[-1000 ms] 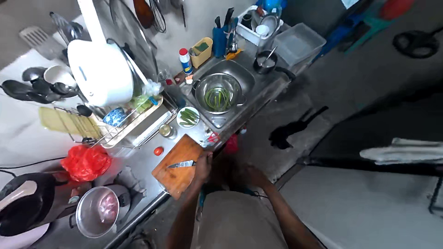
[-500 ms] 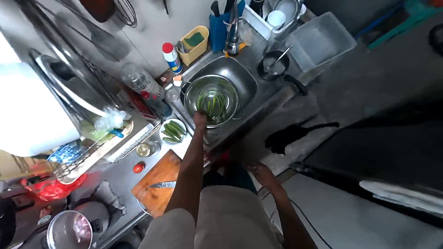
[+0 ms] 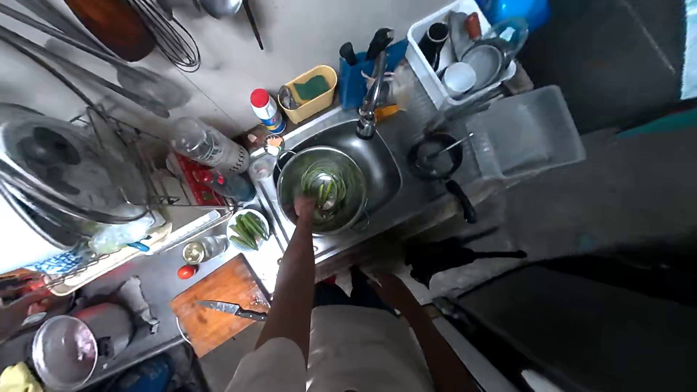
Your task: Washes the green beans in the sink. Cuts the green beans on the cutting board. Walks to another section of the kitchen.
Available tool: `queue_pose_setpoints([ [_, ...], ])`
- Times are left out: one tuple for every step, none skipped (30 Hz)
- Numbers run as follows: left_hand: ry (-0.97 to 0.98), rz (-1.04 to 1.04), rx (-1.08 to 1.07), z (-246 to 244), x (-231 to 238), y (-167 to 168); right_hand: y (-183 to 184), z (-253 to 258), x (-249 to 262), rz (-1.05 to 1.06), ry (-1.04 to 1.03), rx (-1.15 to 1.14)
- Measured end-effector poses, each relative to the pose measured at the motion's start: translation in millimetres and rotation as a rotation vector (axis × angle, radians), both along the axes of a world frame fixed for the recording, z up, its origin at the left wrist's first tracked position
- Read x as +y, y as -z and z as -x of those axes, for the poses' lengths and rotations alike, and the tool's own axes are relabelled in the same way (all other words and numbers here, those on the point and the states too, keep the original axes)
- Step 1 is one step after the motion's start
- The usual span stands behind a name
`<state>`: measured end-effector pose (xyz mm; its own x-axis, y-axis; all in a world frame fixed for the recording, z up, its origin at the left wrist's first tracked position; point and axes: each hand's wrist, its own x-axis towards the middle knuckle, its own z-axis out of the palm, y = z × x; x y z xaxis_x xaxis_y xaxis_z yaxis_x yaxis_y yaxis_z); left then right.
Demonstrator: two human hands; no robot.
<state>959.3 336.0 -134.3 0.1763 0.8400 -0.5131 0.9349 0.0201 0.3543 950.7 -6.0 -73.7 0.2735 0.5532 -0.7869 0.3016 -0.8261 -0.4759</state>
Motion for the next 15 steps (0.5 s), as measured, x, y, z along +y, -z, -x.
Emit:
queue_pose_setpoints([
  [0.017,0.174,-0.040,2.8,19.5,6.8,-1.6,-14.6,3.0,-0.014,-0.010,0.008],
  [0.008,0.257,-0.115,5.0,30.5,1.9,-2.1,-29.8,6.3,-0.036,-0.007,0.007],
  [-0.019,0.290,-0.225,7.0,35.6,-7.7,-4.6,-45.8,11.7,-0.050,-0.007,0.004],
  [-0.053,0.325,-0.341,9.5,36.2,-22.3,-7.9,-60.9,17.1,-0.067,-0.014,-0.006],
  [-0.090,0.357,-0.449,11.5,33.5,-40.2,-11.1,-76.6,23.2,-0.099,-0.011,-0.010],
  [-0.130,0.394,-0.538,11.6,30.4,-58.3,-15.5,-92.5,31.0,-0.122,-0.010,-0.010],
  [-0.171,0.455,-0.606,10.9,26.2,-77.6,-20.8,-106.7,39.5,-0.152,-0.011,-0.019],
  [-0.206,0.533,-0.663,10.6,21.6,-95.8,-27.2,-118.8,48.9,-0.206,-0.009,-0.041],
  [-0.226,0.609,-0.718,11.1,17.0,-109.9,-35.4,-128.8,58.7,-0.270,0.002,-0.061],
  [-0.229,0.670,-0.766,12.4,9.4,-122.8,-45.3,-136.6,69.8,-0.322,0.015,-0.074],
  [-0.217,0.710,-0.804,13.9,0.1,-134.6,-57.1,-142.3,82.2,-0.370,0.061,-0.062],
  [-0.196,0.730,-0.831,13.2,-9.3,-150.0,-69.4,-145.1,94.8,-0.420,0.120,-0.046],
  [-0.177,0.730,-0.846,12.1,-19.4,-165.7,-80.5,-145.2,106.1,-0.472,0.191,-0.015],
  [-0.175,0.710,-0.859,9.6,-28.8,-177.8,-90.8,-144.6,116.3,-0.528,0.250,0.020],
  [-0.181,0.695,-0.889,7.1,-35.9,-183.9,-101.5,-142.9,125.0,-0.581,0.291,0.060],
])
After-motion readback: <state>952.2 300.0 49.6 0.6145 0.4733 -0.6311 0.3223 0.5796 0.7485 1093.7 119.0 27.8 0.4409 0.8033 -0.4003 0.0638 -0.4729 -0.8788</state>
